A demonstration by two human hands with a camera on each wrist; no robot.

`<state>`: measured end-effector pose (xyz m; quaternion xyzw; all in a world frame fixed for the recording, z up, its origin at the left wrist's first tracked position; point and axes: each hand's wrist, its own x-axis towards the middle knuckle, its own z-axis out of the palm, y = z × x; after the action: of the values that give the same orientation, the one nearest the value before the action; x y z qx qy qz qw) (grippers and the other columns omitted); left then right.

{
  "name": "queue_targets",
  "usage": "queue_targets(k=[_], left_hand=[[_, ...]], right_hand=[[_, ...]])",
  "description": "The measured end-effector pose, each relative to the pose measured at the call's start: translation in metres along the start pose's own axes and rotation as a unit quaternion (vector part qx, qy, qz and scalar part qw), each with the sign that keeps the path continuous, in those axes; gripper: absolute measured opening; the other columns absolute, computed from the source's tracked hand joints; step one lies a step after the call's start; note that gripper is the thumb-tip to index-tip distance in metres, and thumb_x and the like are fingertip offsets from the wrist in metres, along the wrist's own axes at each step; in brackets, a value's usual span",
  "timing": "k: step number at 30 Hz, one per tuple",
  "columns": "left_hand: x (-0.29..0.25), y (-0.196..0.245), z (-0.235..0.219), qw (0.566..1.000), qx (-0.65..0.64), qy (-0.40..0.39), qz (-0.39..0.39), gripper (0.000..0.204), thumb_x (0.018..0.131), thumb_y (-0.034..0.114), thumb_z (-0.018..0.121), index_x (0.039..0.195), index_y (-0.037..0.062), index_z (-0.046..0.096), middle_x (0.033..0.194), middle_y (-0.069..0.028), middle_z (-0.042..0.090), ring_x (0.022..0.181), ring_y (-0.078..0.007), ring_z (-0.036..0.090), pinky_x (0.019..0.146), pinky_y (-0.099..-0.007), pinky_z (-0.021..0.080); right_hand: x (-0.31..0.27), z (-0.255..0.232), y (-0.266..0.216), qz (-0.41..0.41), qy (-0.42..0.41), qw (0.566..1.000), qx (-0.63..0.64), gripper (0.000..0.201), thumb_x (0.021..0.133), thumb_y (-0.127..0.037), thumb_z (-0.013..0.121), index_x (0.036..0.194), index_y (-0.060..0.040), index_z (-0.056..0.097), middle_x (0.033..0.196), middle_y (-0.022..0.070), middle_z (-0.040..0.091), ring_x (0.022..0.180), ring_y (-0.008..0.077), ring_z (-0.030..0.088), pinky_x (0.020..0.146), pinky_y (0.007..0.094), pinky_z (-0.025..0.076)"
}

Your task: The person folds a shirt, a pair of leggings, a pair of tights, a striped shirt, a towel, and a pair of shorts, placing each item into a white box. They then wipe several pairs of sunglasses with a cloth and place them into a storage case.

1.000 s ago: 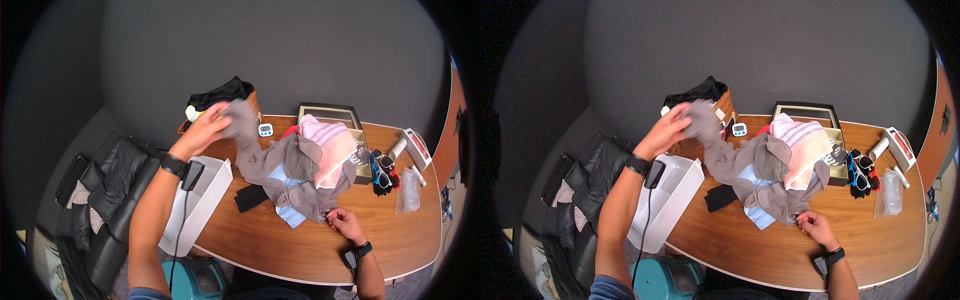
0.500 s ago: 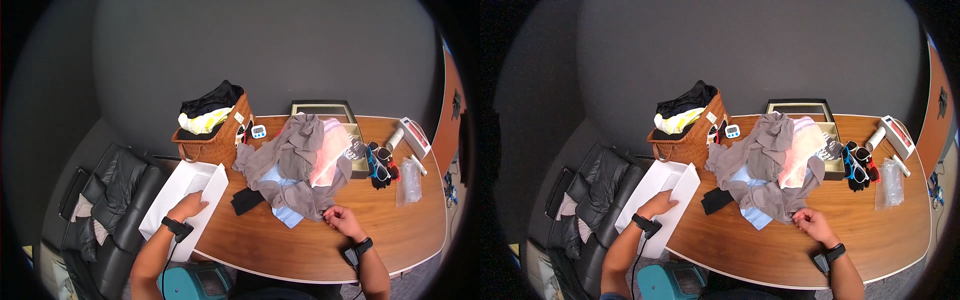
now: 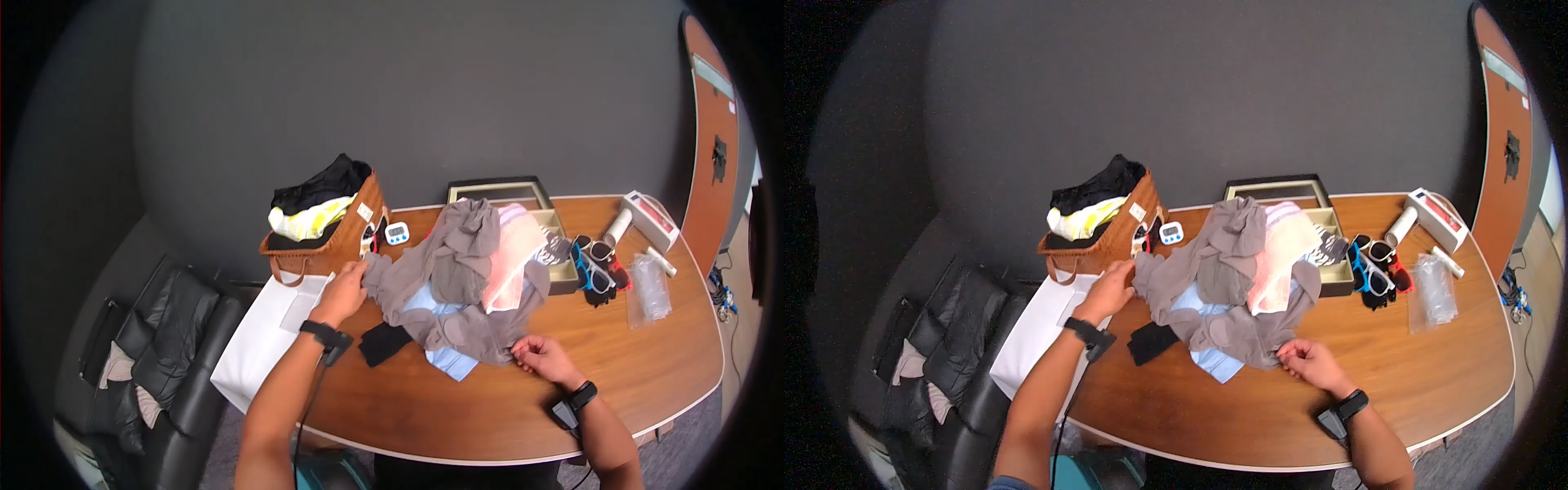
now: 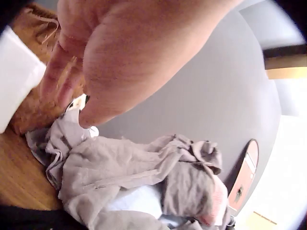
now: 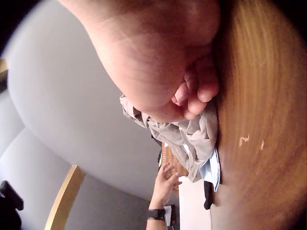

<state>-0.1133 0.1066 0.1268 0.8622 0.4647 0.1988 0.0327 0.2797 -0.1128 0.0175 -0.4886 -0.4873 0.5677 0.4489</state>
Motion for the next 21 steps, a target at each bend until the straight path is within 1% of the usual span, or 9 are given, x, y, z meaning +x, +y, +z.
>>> queue_targets(k=[2,3,4,6,9,13,15,18,21], left_hand=[[0.031,-0.009,0.032,0.996,0.013,-0.051,-0.073,0.06,0.08,0.012,0.069,0.135,0.0065,0.046,0.134,-0.0211,0.047,0.122,-0.0386,0.049,0.1,-0.0423,0.043],[0.037,-0.004,0.04,0.996,0.014,-0.031,-0.087,0.054,0.079,0.014,0.069,0.13,0.0066,0.052,0.125,-0.0224,0.054,0.118,-0.0387,0.052,0.099,-0.0433,0.045],[0.039,-0.011,0.056,0.996,0.011,-0.028,-0.081,0.054,0.079,0.014,0.069,0.13,0.0066,0.052,0.125,-0.0224,0.054,0.118,-0.0387,0.052,0.099,-0.0433,0.045],[0.049,-0.041,0.088,0.985,0.017,-0.148,-0.084,0.043,0.079,0.015,0.068,0.12,0.0044,0.06,0.109,-0.0244,0.062,0.109,-0.0407,0.058,0.095,-0.0453,0.047],[0.048,-0.055,0.091,0.989,0.061,-0.125,-0.047,0.032,0.079,0.016,0.066,0.108,0.0018,0.066,0.096,-0.0245,0.066,0.098,-0.0405,0.063,0.089,-0.0464,0.049],[0.059,-0.03,-0.003,0.991,-0.106,0.005,-0.086,0.031,0.084,0.019,0.064,0.106,-0.0034,0.062,0.102,-0.025,0.066,0.098,-0.04,0.063,0.086,-0.0434,0.049],[0.063,0.0,-0.057,0.988,-0.1,0.106,-0.053,0.035,0.09,0.022,0.059,0.111,-0.0051,0.059,0.103,-0.0262,0.065,0.101,-0.0399,0.062,0.088,-0.0416,0.048],[0.078,0.021,-0.095,0.962,-0.1,0.25,0.049,0.032,0.091,0.022,0.06,0.109,-0.0034,0.055,0.09,-0.0229,0.063,0.076,-0.0345,0.061,0.07,-0.0403,0.048],[0.081,0.061,-0.108,0.955,-0.155,0.251,-0.008,0.03,0.091,0.021,0.06,0.109,-0.0031,0.054,0.087,-0.0216,0.061,0.075,-0.0295,0.062,0.069,-0.0392,0.048]], right_hand=[[0.001,-0.003,0.004,-0.004,-0.016,1.0,0.02,0.012,0.093,-0.006,0.057,0.103,-0.0027,0.062,0.081,-0.0018,0.06,0.069,0.0055,0.055,0.062,0.0202,0.046],[0.001,-0.004,0.004,-0.016,-0.03,0.999,0.034,0.012,0.093,-0.006,0.057,0.104,-0.0026,0.062,0.081,-0.002,0.06,0.069,0.0057,0.055,0.062,0.0202,0.046],[0.001,-0.005,0.003,-0.019,-0.024,0.999,0.03,0.012,0.093,-0.006,0.057,0.104,-0.0026,0.062,0.081,-0.002,0.06,0.069,0.0057,0.055,0.062,0.0202,0.046],[0.001,-0.005,0.005,-0.015,-0.026,0.999,0.043,0.012,0.093,-0.005,0.056,0.104,-0.0024,0.061,0.081,-0.0019,0.06,0.069,0.0059,0.055,0.063,0.0202,0.046],[0.002,-0.006,0.007,-0.019,-0.034,0.998,0.044,0.011,0.094,-0.006,0.057,0.104,-0.0023,0.061,0.082,-0.0013,0.06,0.069,0.0057,0.054,0.062,0.0198,0.046],[0.004,-0.006,0.008,-0.012,-0.031,0.999,0.038,0.011,0.095,-0.008,0.058,0.103,-0.003,0.062,0.082,-0.0013,0.06,0.068,0.0053,0.054,0.062,0.0195,0.046],[0.004,-0.006,0.009,-0.009,-0.028,0.999,0.031,0.01,0.095,-0.009,0.058,0.103,-0.0033,0.062,0.081,-0.0014,0.06,0.068,0.0052,0.054,0.061,0.0195,0.046],[0.004,-0.004,0.01,-0.012,-0.022,0.999,0.033,0.01,0.095,-0.009,0.059,0.102,-0.0035,0.062,0.08,-0.0018,0.06,0.067,0.0048,0.053,0.06,0.0194,0.045],[0.002,-0.003,0.005,-0.016,-0.015,0.999,0.024,0.01,0.095,-0.01,0.059,0.102,-0.0035,0.062,0.08,-0.0021,0.06,0.066,0.0047,0.053,0.059,0.019,0.045]])
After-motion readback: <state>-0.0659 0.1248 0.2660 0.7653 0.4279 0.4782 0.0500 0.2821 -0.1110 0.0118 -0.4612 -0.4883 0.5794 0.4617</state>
